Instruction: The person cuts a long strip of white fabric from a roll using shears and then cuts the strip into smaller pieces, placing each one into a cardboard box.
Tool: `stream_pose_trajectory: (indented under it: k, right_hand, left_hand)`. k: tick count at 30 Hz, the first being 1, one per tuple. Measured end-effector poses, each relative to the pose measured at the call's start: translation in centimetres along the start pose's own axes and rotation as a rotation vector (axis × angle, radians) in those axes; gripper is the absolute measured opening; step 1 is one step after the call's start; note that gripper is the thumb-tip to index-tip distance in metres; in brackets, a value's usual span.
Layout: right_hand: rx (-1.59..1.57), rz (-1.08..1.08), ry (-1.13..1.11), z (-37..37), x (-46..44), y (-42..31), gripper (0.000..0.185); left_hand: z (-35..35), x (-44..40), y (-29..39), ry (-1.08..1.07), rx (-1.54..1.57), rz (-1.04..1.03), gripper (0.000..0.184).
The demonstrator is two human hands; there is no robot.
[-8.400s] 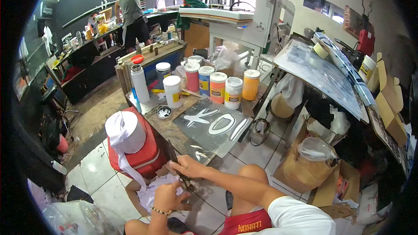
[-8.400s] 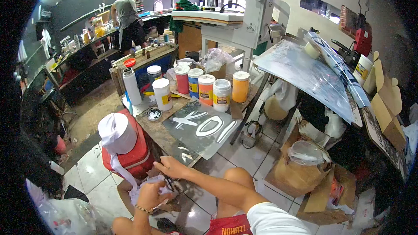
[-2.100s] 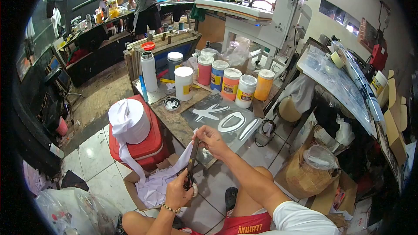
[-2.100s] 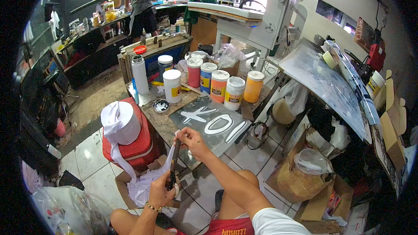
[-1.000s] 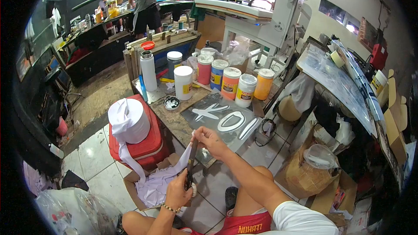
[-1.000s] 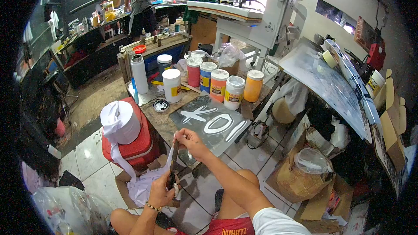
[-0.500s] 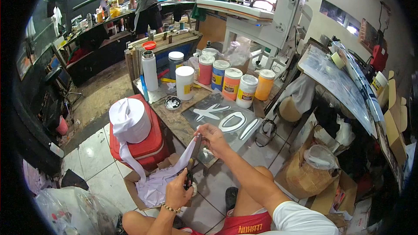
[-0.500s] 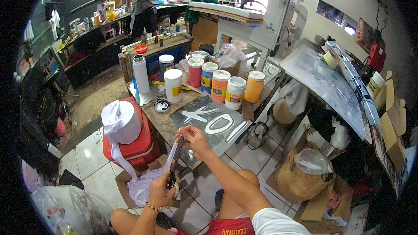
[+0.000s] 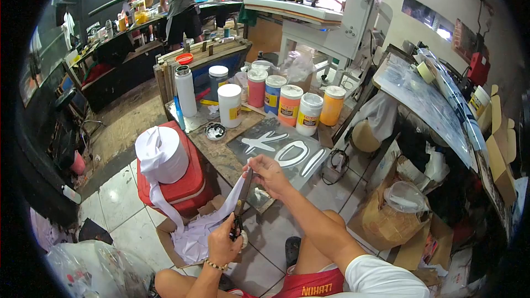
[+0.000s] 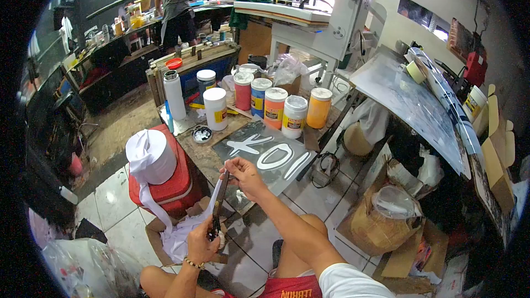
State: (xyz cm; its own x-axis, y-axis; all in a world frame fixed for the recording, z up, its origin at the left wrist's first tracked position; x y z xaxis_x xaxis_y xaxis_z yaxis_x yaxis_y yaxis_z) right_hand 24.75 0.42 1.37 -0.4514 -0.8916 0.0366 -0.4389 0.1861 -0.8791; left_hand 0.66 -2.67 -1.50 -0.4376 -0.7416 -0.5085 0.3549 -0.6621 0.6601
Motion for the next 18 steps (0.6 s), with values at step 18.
stream_pose_trajectory:
  k: [18]
  right_hand:
    - [0.031,0.033,0.019,-0.19,0.07,0.08,0.024]
  left_hand:
    - [0.41,-0.28,0.57,0.042,0.021,-0.035,0.06]
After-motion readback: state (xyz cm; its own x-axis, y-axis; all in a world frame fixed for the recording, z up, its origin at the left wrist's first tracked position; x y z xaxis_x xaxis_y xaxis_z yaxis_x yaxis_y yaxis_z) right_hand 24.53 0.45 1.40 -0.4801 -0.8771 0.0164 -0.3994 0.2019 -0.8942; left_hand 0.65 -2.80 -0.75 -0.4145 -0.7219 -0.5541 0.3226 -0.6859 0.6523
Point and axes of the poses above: each hand's wrist, its own x-axis away from the middle knuckle, its own z-axis out of the back of the hand, y = z × x, the point moved 3 cm from there along -x, towards the middle knuckle, and after that the axes turned 13 degrees about y, right-handed, at the moved point
